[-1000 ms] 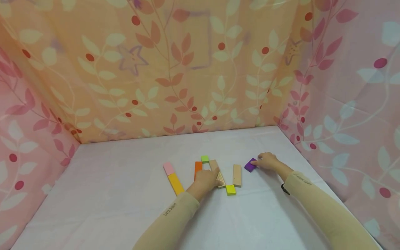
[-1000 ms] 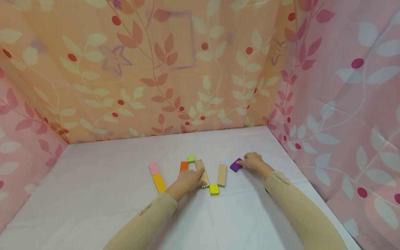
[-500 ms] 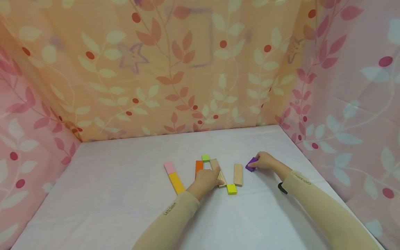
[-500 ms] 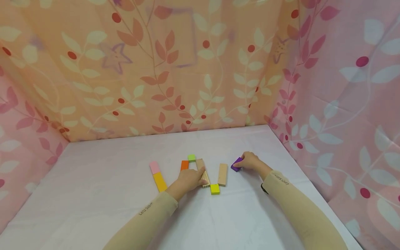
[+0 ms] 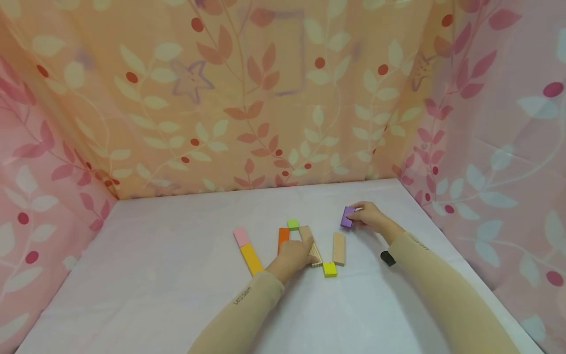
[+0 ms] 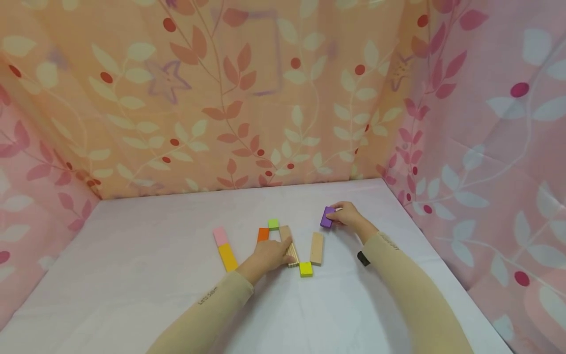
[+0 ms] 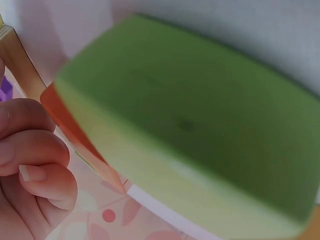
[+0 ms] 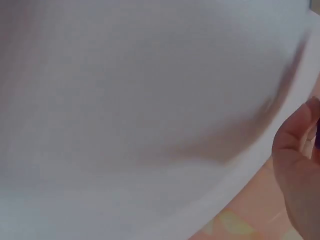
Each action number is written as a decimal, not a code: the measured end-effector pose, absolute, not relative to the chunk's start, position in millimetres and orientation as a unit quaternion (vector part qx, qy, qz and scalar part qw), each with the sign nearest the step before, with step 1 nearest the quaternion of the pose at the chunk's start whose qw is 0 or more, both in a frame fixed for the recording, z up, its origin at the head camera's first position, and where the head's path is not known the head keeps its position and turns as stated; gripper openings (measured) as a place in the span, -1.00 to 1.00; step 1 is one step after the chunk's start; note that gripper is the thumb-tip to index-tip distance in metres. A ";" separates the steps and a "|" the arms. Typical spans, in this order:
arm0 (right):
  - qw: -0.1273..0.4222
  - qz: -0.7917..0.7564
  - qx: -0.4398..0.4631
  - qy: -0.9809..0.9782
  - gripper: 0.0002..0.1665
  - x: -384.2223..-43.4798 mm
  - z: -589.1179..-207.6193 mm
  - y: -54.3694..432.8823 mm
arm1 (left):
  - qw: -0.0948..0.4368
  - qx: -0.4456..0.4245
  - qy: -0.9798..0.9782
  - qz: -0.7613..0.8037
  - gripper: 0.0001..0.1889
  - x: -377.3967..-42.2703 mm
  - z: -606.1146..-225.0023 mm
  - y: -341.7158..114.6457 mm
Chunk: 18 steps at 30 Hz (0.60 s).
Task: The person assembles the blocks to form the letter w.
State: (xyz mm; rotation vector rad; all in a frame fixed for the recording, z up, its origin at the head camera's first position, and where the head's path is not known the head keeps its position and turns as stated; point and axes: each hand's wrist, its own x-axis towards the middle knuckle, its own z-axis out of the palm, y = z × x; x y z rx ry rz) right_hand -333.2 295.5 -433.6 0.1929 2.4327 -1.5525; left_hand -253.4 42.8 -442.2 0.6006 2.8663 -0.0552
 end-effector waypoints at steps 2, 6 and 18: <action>0.133 -0.514 0.050 0.846 -0.38 -339.9 -438.4 291.1 | 0.108 0.203 0.973 -0.016 -0.27 -252.8 -441.9 43.3; 0.150 -0.452 0.029 0.879 -0.50 -349.5 -447.2 287.0 | 0.113 0.202 0.973 -0.013 -0.27 -252.7 -442.0 44.3; 0.189 -0.407 0.036 0.893 -0.56 -357.7 -450.6 283.7 | 0.114 0.202 0.973 -0.010 -0.28 -255.0 -441.7 43.3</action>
